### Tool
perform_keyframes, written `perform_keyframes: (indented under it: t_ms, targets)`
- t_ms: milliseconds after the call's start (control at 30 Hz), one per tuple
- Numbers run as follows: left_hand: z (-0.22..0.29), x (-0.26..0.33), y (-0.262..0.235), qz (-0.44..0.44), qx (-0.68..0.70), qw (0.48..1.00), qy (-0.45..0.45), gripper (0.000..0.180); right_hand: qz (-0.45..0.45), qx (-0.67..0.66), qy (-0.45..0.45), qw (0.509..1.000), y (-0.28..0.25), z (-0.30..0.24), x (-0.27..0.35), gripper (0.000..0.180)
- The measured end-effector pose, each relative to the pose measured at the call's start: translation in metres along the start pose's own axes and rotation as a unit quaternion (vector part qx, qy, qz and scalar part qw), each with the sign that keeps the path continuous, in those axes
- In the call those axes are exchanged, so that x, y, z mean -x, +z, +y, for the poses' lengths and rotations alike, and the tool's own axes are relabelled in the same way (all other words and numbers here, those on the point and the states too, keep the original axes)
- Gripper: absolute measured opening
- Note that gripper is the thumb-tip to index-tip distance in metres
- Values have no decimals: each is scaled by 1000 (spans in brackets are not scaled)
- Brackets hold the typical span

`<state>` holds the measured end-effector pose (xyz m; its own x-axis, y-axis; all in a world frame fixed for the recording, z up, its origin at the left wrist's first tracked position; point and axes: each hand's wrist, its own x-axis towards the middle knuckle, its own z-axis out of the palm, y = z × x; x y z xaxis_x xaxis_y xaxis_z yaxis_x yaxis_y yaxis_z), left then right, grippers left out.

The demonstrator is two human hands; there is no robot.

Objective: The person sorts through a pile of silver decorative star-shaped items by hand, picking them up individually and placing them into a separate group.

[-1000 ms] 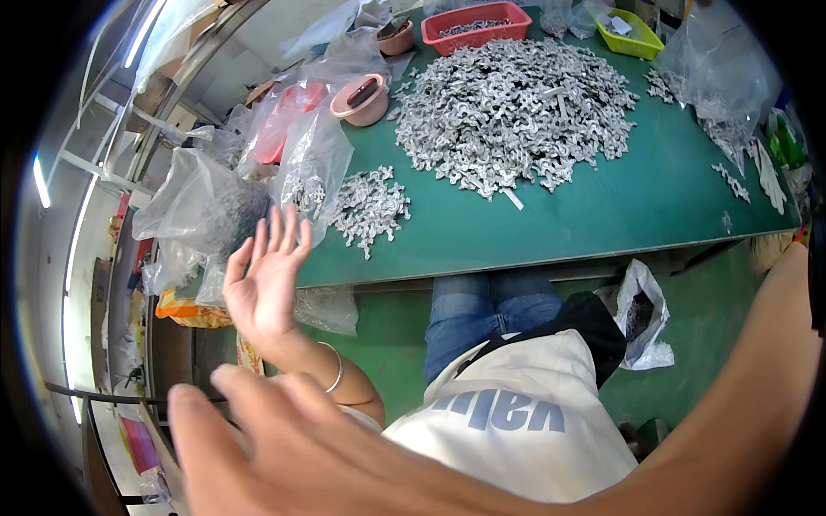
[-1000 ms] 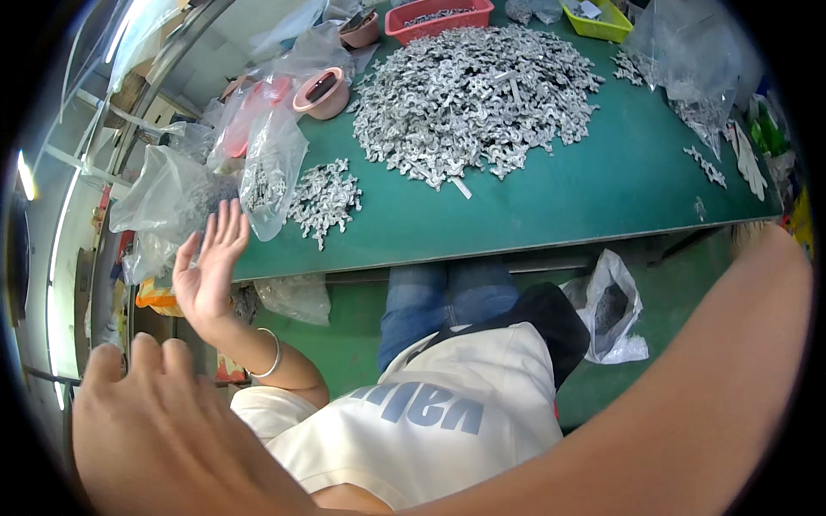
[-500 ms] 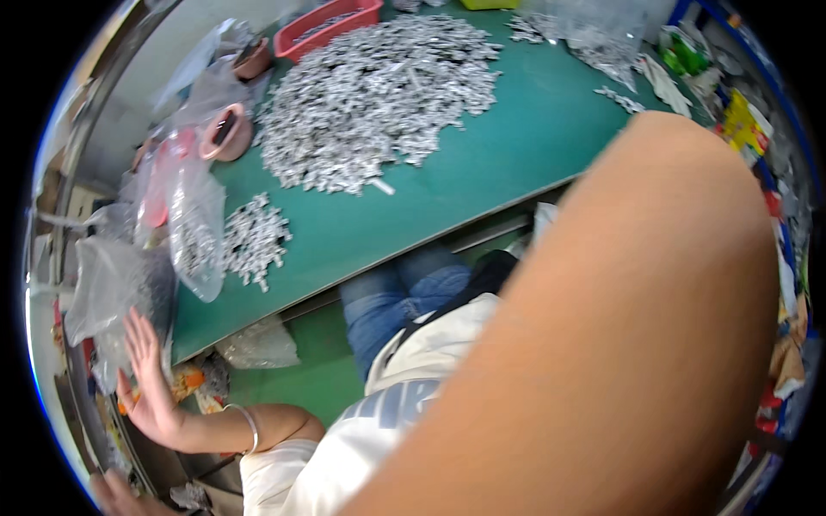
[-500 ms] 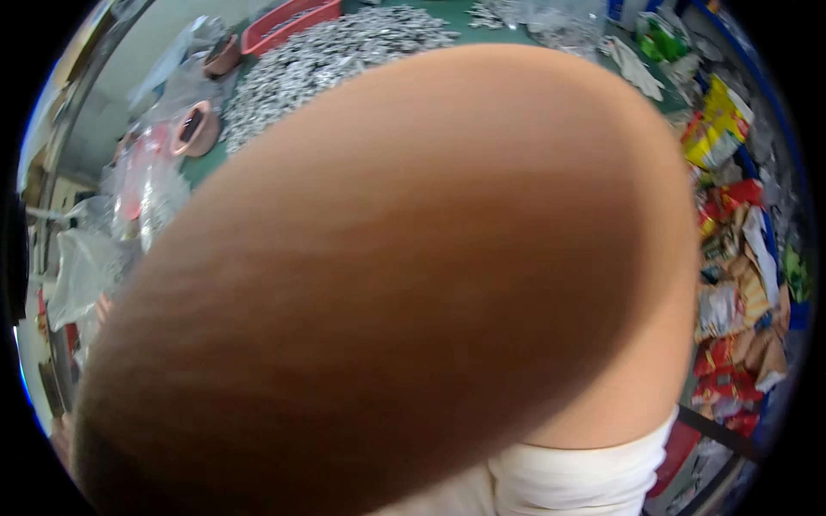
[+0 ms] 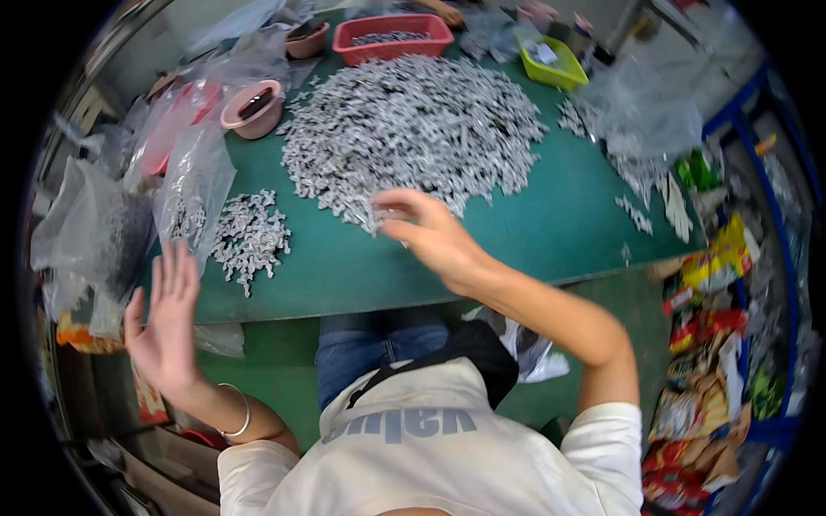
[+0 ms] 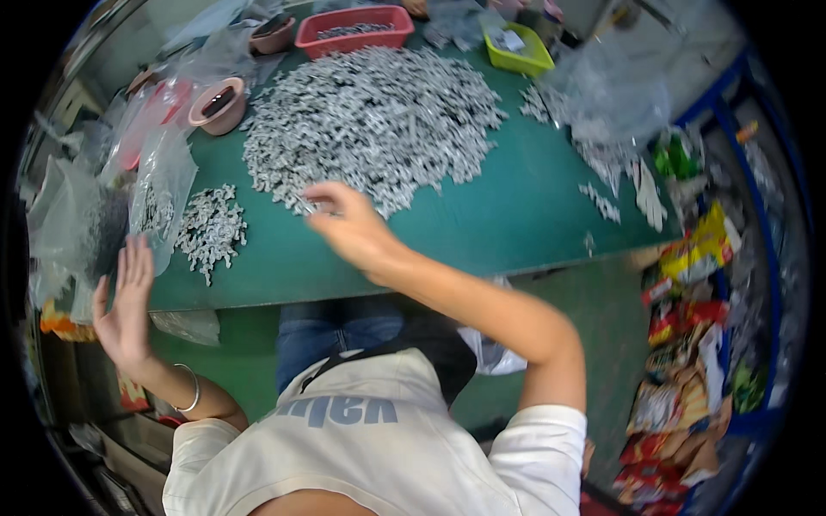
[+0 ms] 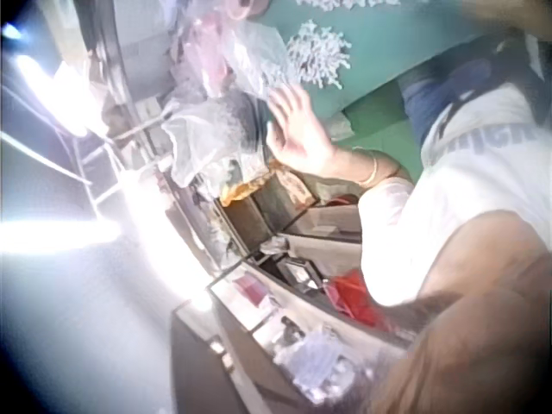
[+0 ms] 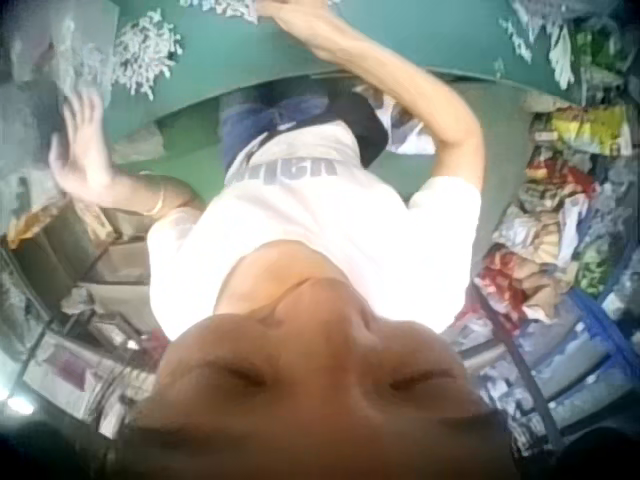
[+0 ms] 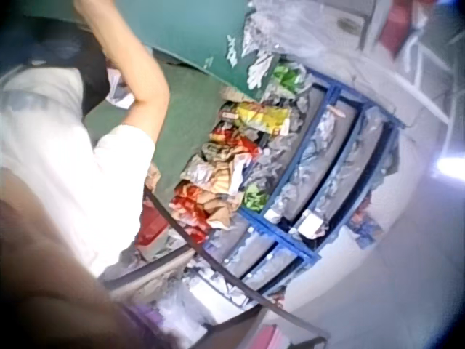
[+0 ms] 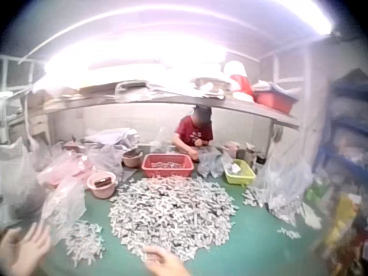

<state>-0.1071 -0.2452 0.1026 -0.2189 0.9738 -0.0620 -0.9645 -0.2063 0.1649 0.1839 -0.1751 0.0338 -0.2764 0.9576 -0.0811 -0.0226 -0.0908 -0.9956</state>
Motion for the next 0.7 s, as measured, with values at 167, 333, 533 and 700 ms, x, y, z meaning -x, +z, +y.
perform_keyframes:
  t_ms: [167,333,533,700]
  targets:
    - [-48,-32,-44,77,-86,991,-75,55,196,143,-50,969,-87,72,-37,35]
    - [-94,-57,-74,128,-128,970,-161,64,297,450,-229,811,-110,57,-80,45]
    - [-136,-81,-92,130,-159,947,-248,67,272,545,-276,743,-133,56,-122,27]
    - [-144,-93,-96,130,-171,944,-249,71,258,531,-254,766,-126,71,-91,11]
